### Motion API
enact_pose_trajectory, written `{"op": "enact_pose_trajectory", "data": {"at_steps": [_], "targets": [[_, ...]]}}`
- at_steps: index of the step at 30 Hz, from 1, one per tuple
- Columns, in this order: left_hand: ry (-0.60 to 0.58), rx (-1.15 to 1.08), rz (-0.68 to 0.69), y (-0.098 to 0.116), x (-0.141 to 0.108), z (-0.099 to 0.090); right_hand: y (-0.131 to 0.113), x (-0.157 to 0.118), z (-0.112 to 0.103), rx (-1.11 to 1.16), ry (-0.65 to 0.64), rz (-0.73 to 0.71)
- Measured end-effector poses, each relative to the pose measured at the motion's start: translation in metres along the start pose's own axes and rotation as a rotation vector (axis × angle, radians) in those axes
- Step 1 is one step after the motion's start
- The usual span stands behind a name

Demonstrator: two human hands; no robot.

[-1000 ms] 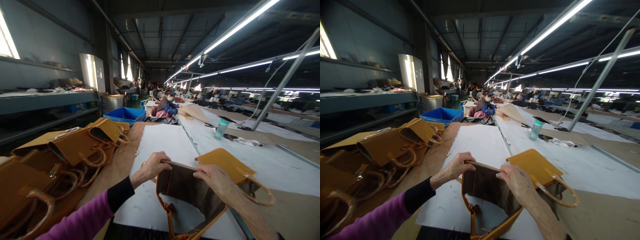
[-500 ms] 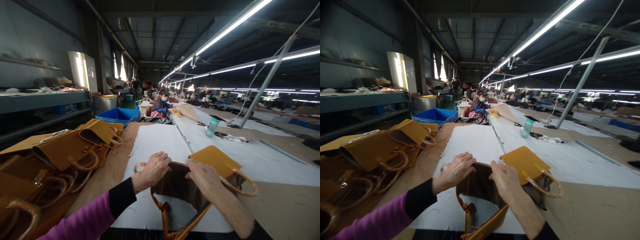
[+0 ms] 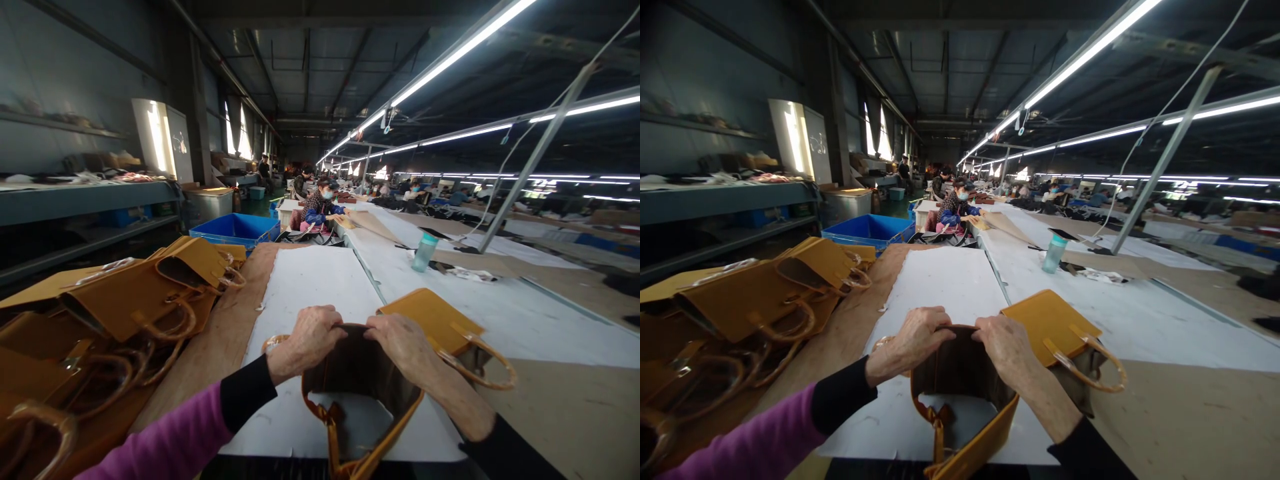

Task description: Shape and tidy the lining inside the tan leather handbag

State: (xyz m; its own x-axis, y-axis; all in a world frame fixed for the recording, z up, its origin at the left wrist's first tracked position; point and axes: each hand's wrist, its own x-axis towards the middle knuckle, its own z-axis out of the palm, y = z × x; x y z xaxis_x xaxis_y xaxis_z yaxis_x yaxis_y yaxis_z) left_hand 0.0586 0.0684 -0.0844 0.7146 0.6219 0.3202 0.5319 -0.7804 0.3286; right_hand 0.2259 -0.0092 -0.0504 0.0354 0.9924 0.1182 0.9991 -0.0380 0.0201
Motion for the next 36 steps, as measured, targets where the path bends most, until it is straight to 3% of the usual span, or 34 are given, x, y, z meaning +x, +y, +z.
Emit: {"op": "enact_pose_trajectory", "data": {"at_steps": [6,11,15,21,27,36], "targets": [[-0.006,0.066,0.029,0.004,0.008,-0.004,0.0,0.0,0.001,0.006,-0.008,0.006],[-0.094,-0.113,0.047,0.0,0.017,-0.009,0.001,0.0,0.001,0.061,-0.022,0.006],[-0.17,-0.282,-0.019,-0.003,0.02,-0.008,-0.001,0.002,0.001,0.107,-0.039,0.012],[-0.091,-0.384,-0.05,-0.002,0.009,-0.007,-0.008,0.007,0.002,0.195,-0.042,-0.081],[0.052,-0.414,-0.143,-0.014,-0.011,-0.011,-0.005,0.006,0.004,0.257,-0.055,-0.081],[0.004,-0.615,-0.201,-0.019,-0.011,-0.01,-0.005,0.014,0.005,0.34,-0.1,-0.064]]}}
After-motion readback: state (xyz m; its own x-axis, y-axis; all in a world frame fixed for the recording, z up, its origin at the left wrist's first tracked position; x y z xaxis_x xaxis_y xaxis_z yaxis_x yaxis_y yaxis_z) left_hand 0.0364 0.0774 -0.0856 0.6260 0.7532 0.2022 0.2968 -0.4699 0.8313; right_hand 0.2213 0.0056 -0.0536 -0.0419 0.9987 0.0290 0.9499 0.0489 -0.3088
